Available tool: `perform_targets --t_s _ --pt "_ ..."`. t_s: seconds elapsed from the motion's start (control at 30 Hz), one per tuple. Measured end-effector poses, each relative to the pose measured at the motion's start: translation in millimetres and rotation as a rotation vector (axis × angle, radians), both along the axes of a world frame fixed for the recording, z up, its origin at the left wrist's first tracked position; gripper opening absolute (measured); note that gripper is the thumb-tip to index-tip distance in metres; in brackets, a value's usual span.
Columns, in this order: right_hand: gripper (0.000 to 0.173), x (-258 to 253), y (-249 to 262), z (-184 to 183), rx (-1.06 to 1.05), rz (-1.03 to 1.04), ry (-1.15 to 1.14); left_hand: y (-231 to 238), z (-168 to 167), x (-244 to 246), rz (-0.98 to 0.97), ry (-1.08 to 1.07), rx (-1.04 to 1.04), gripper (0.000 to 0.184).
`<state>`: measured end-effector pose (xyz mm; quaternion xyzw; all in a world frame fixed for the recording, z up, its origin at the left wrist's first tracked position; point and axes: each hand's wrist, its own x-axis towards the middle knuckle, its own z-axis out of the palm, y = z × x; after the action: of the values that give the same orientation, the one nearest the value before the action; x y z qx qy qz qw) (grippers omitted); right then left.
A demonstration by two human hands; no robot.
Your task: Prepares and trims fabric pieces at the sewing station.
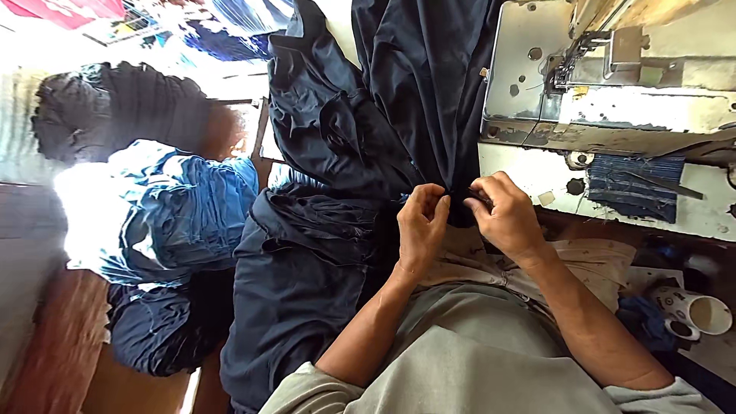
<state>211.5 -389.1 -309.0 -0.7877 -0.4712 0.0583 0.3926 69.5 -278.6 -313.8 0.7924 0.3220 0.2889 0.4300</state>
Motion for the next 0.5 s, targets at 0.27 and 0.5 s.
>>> perform_targets --t_s 0.27,0.5 --pt "0.014 1.0 5.3 -5.2 0.177 0.029 0.231 7.3 10.1 1.8 0.038 -0.157 -0.119 0.017" --pt "0.012 12.4 2.9 16.0 0.466 0.213 1.238 -5.4 12.9 13.7 -0.158 -0.195 -0.355 0.032"
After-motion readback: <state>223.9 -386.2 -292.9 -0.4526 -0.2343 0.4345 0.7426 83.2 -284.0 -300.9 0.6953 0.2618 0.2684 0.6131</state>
